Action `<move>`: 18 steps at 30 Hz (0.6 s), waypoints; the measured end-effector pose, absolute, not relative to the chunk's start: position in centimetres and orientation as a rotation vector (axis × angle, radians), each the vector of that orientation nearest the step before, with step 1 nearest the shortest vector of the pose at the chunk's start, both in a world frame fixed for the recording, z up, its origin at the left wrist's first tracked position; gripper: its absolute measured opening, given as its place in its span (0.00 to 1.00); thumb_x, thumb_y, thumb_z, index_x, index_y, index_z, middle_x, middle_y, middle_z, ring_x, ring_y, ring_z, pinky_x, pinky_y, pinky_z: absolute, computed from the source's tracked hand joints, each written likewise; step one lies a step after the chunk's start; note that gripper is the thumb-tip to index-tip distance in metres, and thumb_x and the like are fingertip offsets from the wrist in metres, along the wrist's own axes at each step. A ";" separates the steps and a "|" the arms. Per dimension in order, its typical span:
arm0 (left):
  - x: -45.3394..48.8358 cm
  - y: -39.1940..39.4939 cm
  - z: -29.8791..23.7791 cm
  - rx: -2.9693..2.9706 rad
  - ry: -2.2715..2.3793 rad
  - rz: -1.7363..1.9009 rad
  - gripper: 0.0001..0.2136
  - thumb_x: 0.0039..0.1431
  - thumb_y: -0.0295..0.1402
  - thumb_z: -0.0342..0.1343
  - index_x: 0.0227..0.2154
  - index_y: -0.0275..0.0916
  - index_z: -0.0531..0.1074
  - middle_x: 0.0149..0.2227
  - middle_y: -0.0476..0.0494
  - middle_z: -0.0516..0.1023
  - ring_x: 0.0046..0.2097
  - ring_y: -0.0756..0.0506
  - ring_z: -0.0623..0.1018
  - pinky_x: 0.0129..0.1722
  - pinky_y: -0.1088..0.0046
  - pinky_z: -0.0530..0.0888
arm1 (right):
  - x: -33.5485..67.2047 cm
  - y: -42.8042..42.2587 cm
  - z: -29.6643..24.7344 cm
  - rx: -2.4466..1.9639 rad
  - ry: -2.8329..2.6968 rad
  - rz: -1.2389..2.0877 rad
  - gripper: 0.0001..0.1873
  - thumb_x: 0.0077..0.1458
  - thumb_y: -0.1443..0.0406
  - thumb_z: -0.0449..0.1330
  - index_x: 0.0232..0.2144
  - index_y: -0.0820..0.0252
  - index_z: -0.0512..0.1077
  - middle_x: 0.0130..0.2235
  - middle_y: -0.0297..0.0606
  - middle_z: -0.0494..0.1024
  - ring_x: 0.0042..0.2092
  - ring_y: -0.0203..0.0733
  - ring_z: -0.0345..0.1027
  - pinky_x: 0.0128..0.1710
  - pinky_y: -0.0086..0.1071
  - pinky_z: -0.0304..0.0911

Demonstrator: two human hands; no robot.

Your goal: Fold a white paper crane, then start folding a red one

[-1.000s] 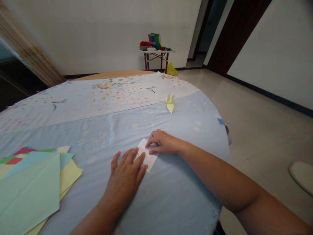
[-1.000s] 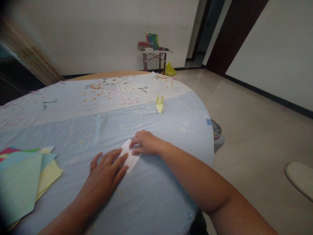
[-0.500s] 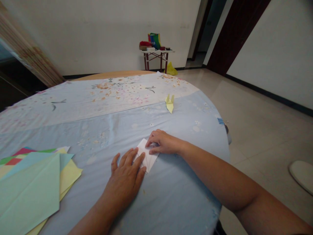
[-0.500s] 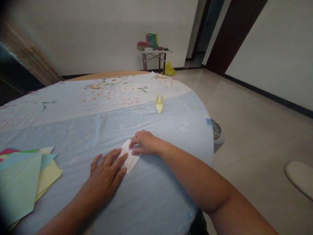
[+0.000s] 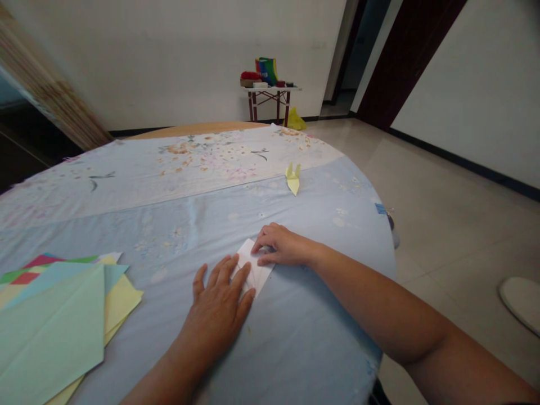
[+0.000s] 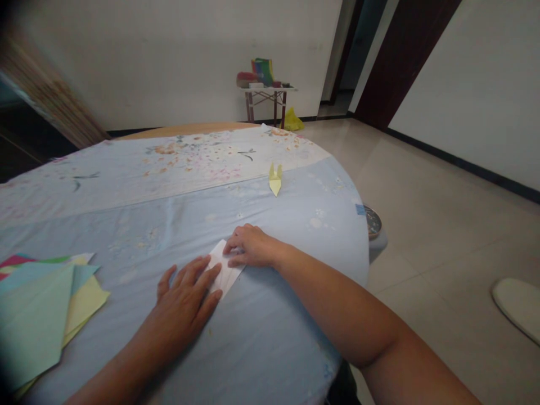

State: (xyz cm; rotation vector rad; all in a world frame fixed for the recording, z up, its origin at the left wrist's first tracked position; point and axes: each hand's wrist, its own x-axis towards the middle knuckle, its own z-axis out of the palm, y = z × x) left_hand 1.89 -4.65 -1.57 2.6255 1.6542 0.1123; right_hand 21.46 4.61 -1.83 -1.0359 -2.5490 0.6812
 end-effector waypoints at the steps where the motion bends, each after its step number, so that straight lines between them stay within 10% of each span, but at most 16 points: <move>1: 1.9 -4.7 -1.5 2.622 1.655 0.112 0.19 0.59 0.38 0.41 0.52 0.42 0.64 0.58 0.38 0.62 0.59 0.38 0.59 0.57 0.48 0.47 | 21.5 4.6 -1.9 -1.034 -2.548 0.681 0.14 0.46 0.60 0.64 0.37 0.55 0.74 0.37 0.37 0.69 0.42 0.41 0.59 0.42 0.33 0.53; 18: 0.8 -4.0 -1.2 2.561 1.558 0.118 0.20 0.60 0.44 0.40 0.54 0.48 0.61 0.58 0.42 0.62 0.59 0.38 0.58 0.55 0.46 0.50 | 21.4 4.6 -1.9 -1.027 -2.549 0.664 0.13 0.46 0.61 0.64 0.37 0.56 0.74 0.36 0.37 0.69 0.41 0.41 0.59 0.41 0.33 0.53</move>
